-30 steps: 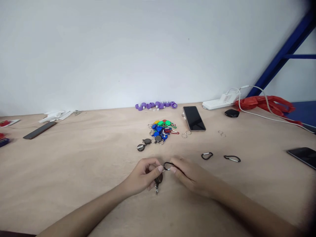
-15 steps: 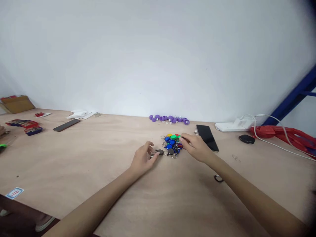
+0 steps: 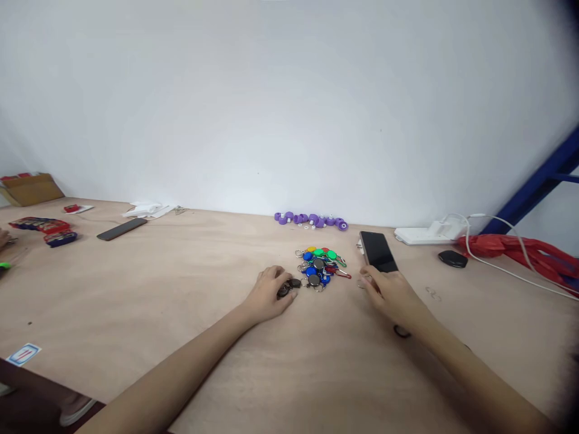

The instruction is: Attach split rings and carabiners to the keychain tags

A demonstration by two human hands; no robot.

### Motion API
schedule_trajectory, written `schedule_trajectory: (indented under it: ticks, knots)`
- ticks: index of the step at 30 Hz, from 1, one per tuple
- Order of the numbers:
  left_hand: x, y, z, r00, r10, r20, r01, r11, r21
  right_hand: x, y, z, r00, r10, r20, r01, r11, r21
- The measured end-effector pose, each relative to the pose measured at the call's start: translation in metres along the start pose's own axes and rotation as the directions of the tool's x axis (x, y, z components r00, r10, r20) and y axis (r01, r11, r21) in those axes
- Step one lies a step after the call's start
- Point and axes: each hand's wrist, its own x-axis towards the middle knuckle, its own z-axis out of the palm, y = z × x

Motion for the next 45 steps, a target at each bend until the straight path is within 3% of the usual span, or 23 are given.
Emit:
schedule_trajectory:
  ticks: [3,6,9,13,16,18,20,23,25,28,32,37,41,45]
  knots:
    - [0.002,0.003,0.001,1.0,-0.011,-0.02,0.01,1.0,-0.024,-0.03,-0.003,-0.003,0.994,-0.1,-0.038,0.1,0.995,-0.004]
    - [0.004,0.008,0.005,1.0,-0.007,-0.018,0.007,1.0,-0.026,-0.038,-0.012,-0.008,0.99,-0.117,-0.073,0.119,0.993,0.024]
    - [0.006,0.011,0.009,1.0,0.015,0.001,-0.015,0.999,-0.031,-0.033,-0.011,-0.018,0.988,-0.027,-0.149,0.037,0.997,0.063]
    - [0.006,0.015,0.008,0.999,0.038,0.0,-0.038,0.997,-0.069,-0.031,0.01,-0.033,0.972,0.123,-0.198,-0.106,0.99,0.092]
    - [0.004,0.024,0.0,0.998,0.021,-0.067,-0.028,0.994,-0.107,-0.037,0.033,-0.041,0.947,0.233,-0.221,-0.214,0.971,0.108]
    - [0.002,0.035,-0.007,0.989,-0.054,-0.139,0.026,0.979,-0.2,-0.04,0.045,-0.045,0.923,0.308,-0.23,-0.286,0.95,0.127]
    - [-0.001,0.05,-0.011,0.967,-0.221,-0.124,0.124,0.838,-0.532,-0.042,0.054,-0.047,0.9,0.37,-0.231,-0.344,0.927,0.146]
    - [-0.006,0.073,-0.005,0.955,-0.256,0.148,0.244,0.397,-0.885,-0.042,0.06,-0.049,0.883,0.418,-0.215,-0.392,0.907,0.156]
    - [-0.01,0.085,0.005,0.922,-0.19,0.337,0.368,0.163,-0.915,-0.043,0.064,-0.051,0.878,0.434,-0.204,-0.411,0.9,0.147]
    - [-0.013,0.092,0.019,0.855,-0.099,0.51,0.514,0.028,-0.857,-0.045,0.075,-0.056,0.859,0.481,-0.176,-0.468,0.876,0.112]
    - [-0.018,0.088,0.025,0.84,-0.072,0.538,0.542,0.052,-0.839,-0.054,0.1,-0.061,0.806,0.584,-0.096,-0.581,0.812,0.058]
    - [-0.022,0.084,0.022,0.846,-0.105,0.522,0.532,0.119,-0.838,-0.064,0.122,-0.044,0.803,0.592,0.07,-0.595,0.802,0.052]
    - [-0.023,0.083,0.022,0.848,-0.091,0.522,0.53,0.151,-0.834,-0.065,0.128,-0.026,0.79,0.607,0.083,-0.61,0.792,0.013]
    - [-0.023,0.084,0.022,0.86,-0.065,0.507,0.511,0.12,-0.851,-0.064,0.128,-0.023,0.79,0.607,0.083,-0.61,0.792,0.008]
